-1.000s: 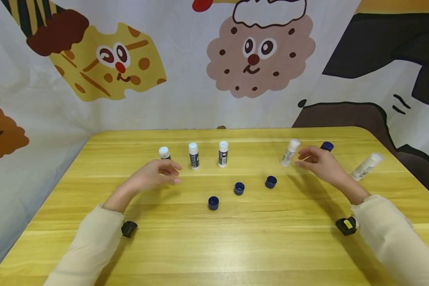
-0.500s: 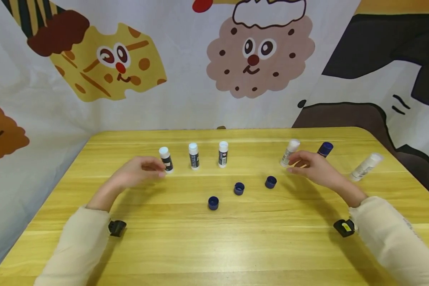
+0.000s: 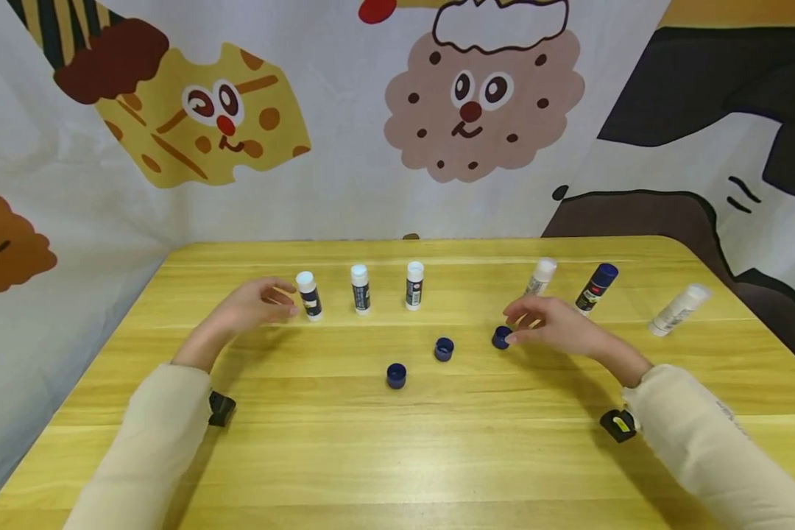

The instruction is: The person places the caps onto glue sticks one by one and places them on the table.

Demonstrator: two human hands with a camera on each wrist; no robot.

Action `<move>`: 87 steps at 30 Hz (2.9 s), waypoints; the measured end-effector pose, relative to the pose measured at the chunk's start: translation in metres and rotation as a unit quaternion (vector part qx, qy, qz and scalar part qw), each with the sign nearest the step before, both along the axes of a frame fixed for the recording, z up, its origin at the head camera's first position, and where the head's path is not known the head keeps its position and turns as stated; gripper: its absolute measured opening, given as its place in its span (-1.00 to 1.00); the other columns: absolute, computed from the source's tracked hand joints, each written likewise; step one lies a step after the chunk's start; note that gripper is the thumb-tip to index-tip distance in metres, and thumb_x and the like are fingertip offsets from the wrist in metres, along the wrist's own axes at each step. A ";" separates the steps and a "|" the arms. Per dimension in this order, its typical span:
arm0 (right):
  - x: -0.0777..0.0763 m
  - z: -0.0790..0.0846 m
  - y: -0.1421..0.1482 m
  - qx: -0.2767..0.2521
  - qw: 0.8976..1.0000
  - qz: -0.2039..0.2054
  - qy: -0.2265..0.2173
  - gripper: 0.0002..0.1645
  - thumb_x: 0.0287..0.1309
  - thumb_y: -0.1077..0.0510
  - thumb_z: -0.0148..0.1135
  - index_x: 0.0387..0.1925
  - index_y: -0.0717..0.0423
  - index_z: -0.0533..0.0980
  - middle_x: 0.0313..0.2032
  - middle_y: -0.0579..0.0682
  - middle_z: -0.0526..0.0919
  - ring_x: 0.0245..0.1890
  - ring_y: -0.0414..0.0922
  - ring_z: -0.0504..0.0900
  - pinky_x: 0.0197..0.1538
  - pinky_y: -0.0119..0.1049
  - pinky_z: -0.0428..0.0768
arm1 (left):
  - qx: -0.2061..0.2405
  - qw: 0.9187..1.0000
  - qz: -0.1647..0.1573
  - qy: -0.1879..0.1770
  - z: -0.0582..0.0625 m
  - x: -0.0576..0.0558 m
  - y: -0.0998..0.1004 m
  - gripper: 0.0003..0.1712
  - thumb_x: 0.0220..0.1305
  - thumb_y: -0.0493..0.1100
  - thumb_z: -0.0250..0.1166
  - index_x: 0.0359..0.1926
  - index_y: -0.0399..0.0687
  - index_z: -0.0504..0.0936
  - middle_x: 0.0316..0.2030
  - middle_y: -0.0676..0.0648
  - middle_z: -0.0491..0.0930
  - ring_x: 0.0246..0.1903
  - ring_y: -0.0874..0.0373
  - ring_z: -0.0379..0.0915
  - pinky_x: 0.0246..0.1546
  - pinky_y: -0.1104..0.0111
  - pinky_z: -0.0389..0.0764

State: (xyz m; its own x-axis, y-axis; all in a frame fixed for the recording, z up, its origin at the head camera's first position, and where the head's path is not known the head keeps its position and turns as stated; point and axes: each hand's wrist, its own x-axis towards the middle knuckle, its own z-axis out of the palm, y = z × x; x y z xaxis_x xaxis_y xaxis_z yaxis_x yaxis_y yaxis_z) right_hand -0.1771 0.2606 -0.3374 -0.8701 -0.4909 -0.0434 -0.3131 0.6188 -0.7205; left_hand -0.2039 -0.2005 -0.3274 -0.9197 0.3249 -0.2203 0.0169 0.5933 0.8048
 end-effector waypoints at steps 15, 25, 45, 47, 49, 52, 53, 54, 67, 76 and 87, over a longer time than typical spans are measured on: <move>-0.002 -0.008 -0.006 0.027 0.999 0.019 -0.007 -0.56 -0.02 0.26 0.34 -0.09 0.38 0.46 -0.26 0.10 0.56 -0.29 -0.05 0.53 -0.29 -0.31 0.54 | -0.015 1.000 -0.018 0.021 -0.008 -0.014 0.015 -0.50 0.24 -0.20 0.20 0.16 -0.33 0.36 -0.01 -0.40 0.42 -0.09 -0.16 0.43 -0.17 0.12 0.53; -0.002 -0.009 -0.006 0.036 0.999 0.020 0.005 -0.65 0.00 0.25 0.33 -0.14 0.31 0.49 -0.35 0.00 0.56 -0.35 -0.11 0.51 -0.35 -0.33 0.50 | -0.032 0.999 -0.018 0.031 -0.009 -0.015 0.017 -0.61 0.23 -0.20 0.21 0.02 -0.35 0.45 -0.07 -0.34 0.46 -0.19 -0.09 0.45 -0.24 0.17 0.54; -0.003 0.014 -0.005 -0.003 1.000 0.004 0.008 -0.71 0.09 0.30 0.23 -0.12 0.29 0.45 -0.23 0.08 0.55 -0.20 0.00 0.54 -0.24 -0.27 0.56 | -0.031 0.995 -0.040 0.082 0.017 -0.003 0.027 -0.58 0.19 -0.17 0.26 0.02 -0.33 0.48 -0.10 -0.26 0.54 -0.03 -0.12 0.43 -0.02 0.06 0.42; -0.003 0.019 -0.008 -0.004 1.000 -0.001 0.018 -0.72 0.10 0.29 0.23 -0.12 0.26 0.45 -0.24 0.06 0.55 -0.22 -0.03 0.55 -0.26 -0.30 0.55 | -0.033 0.994 -0.043 0.090 0.020 -0.001 0.034 -0.59 0.19 -0.15 0.26 0.01 -0.30 0.49 -0.09 -0.24 0.54 -0.03 -0.11 0.43 -0.01 0.05 0.40; -0.004 0.023 -0.011 -0.012 0.999 0.002 0.035 -0.72 0.10 0.29 0.23 -0.12 0.25 0.47 -0.24 0.05 0.55 -0.23 -0.04 0.55 -0.27 -0.30 0.55 | -0.032 0.994 -0.048 0.097 0.022 0.001 0.041 -0.61 0.20 -0.14 0.26 0.00 -0.27 0.51 -0.10 -0.22 0.54 -0.02 -0.11 0.43 0.01 0.04 0.39; -0.004 0.028 -0.017 -0.024 0.997 0.014 0.069 -0.70 0.09 0.30 0.24 -0.10 0.26 0.48 -0.22 0.05 0.56 -0.24 -0.06 0.54 -0.24 -0.31 0.56 | -0.026 0.992 -0.060 0.103 0.023 0.005 0.053 -0.68 0.20 -0.15 0.26 -0.06 -0.21 0.55 -0.13 -0.17 0.56 -0.03 -0.08 0.43 0.00 0.02 0.37; -0.004 0.029 -0.020 -0.028 0.996 0.018 0.079 -0.69 0.08 0.30 0.25 -0.10 0.26 0.49 -0.21 0.05 0.56 -0.24 -0.07 0.54 -0.23 -0.31 0.56 | -0.025 0.992 -0.064 0.106 0.024 0.006 0.057 -0.69 0.19 -0.15 0.26 -0.07 -0.20 0.55 -0.14 -0.16 0.57 -0.04 -0.07 0.43 0.00 0.02 0.37; -0.004 0.030 -0.022 -0.030 0.995 0.022 0.089 -0.68 0.07 0.31 0.25 -0.09 0.27 0.49 -0.20 0.06 0.57 -0.24 -0.07 0.54 -0.22 -0.31 0.56 | -0.021 0.992 -0.069 0.108 0.024 0.007 0.061 -0.70 0.19 -0.16 0.26 -0.07 -0.19 0.56 -0.15 -0.15 0.57 -0.05 -0.05 0.44 0.00 0.03 0.37; -0.002 0.031 -0.053 -0.068 0.994 0.031 0.079 -0.72 0.00 0.34 0.30 -0.20 0.27 0.46 -0.28 0.04 0.55 -0.27 -0.08 0.54 -0.21 -0.24 0.56 | 0.011 0.979 -0.151 0.134 0.027 0.028 0.112 -0.71 0.13 -0.25 0.30 -0.10 -0.26 0.57 -0.29 -0.08 0.57 -0.23 0.08 0.50 -0.17 0.27 0.54; 0.001 0.029 -0.061 -0.084 0.991 0.066 0.082 -0.75 -0.01 0.34 0.31 -0.23 0.23 0.49 -0.29 -0.01 0.56 -0.28 -0.10 0.54 -0.22 -0.26 0.57 | -0.007 0.975 -0.166 0.149 0.025 0.036 0.127 -0.69 0.11 -0.20 0.33 -0.10 -0.19 0.59 -0.36 0.00 0.57 -0.32 0.17 0.47 -0.27 0.37 0.53; 0.007 0.031 -0.071 -0.113 0.985 0.107 0.068 -0.68 -0.01 0.42 0.27 -0.14 0.26 0.49 -0.25 0.02 0.57 -0.27 -0.09 0.56 -0.13 -0.22 0.55 | -0.006 0.966 -0.190 0.172 0.024 0.040 0.133 -0.75 0.11 -0.20 0.33 -0.17 -0.18 0.61 -0.42 0.03 0.55 -0.42 0.21 0.42 -0.41 0.42 0.46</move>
